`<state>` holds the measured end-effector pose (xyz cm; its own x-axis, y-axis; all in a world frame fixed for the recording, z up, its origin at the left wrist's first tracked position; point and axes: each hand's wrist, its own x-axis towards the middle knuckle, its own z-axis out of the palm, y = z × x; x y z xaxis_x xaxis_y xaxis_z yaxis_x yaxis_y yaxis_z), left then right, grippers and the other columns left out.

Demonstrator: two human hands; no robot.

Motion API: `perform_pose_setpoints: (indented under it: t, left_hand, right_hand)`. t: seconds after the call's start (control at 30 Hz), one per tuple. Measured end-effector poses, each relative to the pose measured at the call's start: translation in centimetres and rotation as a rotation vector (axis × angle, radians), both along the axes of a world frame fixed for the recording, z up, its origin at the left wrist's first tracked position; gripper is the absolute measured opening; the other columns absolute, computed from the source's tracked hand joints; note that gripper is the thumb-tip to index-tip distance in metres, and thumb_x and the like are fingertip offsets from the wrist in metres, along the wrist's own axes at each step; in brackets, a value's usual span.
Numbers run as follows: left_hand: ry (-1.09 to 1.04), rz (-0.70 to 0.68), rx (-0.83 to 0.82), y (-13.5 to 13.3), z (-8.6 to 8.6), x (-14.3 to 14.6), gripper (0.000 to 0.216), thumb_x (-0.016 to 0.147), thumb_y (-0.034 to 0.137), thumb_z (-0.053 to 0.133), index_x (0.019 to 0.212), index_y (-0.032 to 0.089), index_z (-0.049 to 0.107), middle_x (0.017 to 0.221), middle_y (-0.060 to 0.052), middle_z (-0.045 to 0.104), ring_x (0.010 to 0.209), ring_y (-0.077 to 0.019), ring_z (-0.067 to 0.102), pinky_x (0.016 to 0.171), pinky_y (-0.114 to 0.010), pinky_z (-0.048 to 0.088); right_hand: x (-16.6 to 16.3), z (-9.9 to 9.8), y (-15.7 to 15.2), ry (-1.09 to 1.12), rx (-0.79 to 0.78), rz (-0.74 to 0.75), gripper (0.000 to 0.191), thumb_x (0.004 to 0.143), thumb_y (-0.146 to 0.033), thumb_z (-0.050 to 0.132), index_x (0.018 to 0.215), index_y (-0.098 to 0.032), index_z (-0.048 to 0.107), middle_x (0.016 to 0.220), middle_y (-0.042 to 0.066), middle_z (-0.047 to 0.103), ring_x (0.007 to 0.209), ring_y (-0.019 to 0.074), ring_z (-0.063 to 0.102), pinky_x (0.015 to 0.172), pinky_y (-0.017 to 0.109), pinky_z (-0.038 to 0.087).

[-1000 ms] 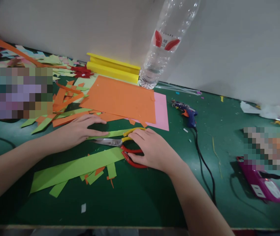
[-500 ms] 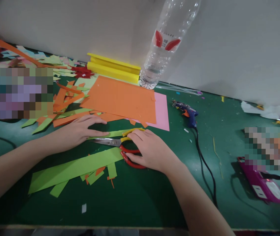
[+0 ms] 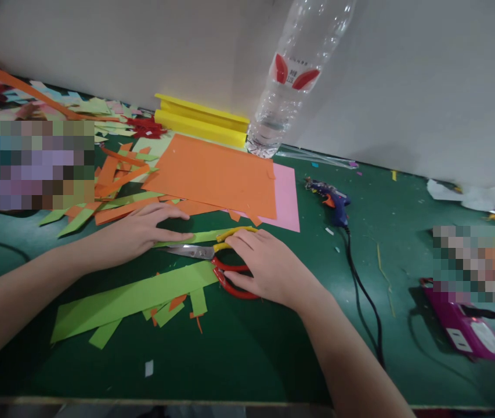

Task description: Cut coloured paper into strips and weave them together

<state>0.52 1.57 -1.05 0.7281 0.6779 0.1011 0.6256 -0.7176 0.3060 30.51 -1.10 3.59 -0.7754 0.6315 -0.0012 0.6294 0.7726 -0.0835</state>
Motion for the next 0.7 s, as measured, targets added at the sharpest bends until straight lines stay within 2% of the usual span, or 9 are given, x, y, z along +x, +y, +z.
perform_pose_setpoints:
  t: [0.37, 0.53, 0.7]
  left_hand:
    - [-0.011, -0.011, 0.0, -0.06, 0.28, 0.16, 0.058, 0.093, 0.002, 0.034, 0.127, 0.041, 0.06, 0.141, -0.003, 0.046, 0.132, -0.027, 0.038, 0.106, -0.052, 0.036]
    - [-0.098, -0.033, -0.023, 0.4, 0.41, 0.11, 0.052, 0.093, 0.005, 0.036, 0.12, 0.038, 0.066, 0.134, 0.0, 0.054, 0.126, -0.0227, 0.043, 0.107, -0.047, 0.037]
    - [-0.124, -0.062, -0.04, 0.6, 0.62, -0.01, 0.047, 0.094, 0.007, 0.038, 0.12, 0.035, 0.066, 0.135, 0.002, 0.056, 0.127, -0.0215, 0.044, 0.109, -0.044, 0.035]
  right_hand:
    - [-0.16, 0.01, -0.16, 0.024, -0.022, -0.007, 0.039, 0.09, -0.037, 0.056, 0.119, -0.012, 0.057, 0.118, 0.014, 0.066, 0.105, 0.0281, 0.063, 0.089, 0.046, 0.052]
    - [-0.44, -0.02, -0.22, 0.032, -0.053, -0.035, 0.039, 0.089, -0.038, 0.056, 0.119, -0.014, 0.058, 0.118, 0.014, 0.066, 0.103, 0.0285, 0.063, 0.088, 0.047, 0.053]
    - [-0.43, 0.03, -0.16, 0.017, -0.05, -0.031, 0.041, 0.089, -0.038, 0.055, 0.12, -0.012, 0.057, 0.119, 0.014, 0.066, 0.103, 0.029, 0.063, 0.088, 0.046, 0.052]
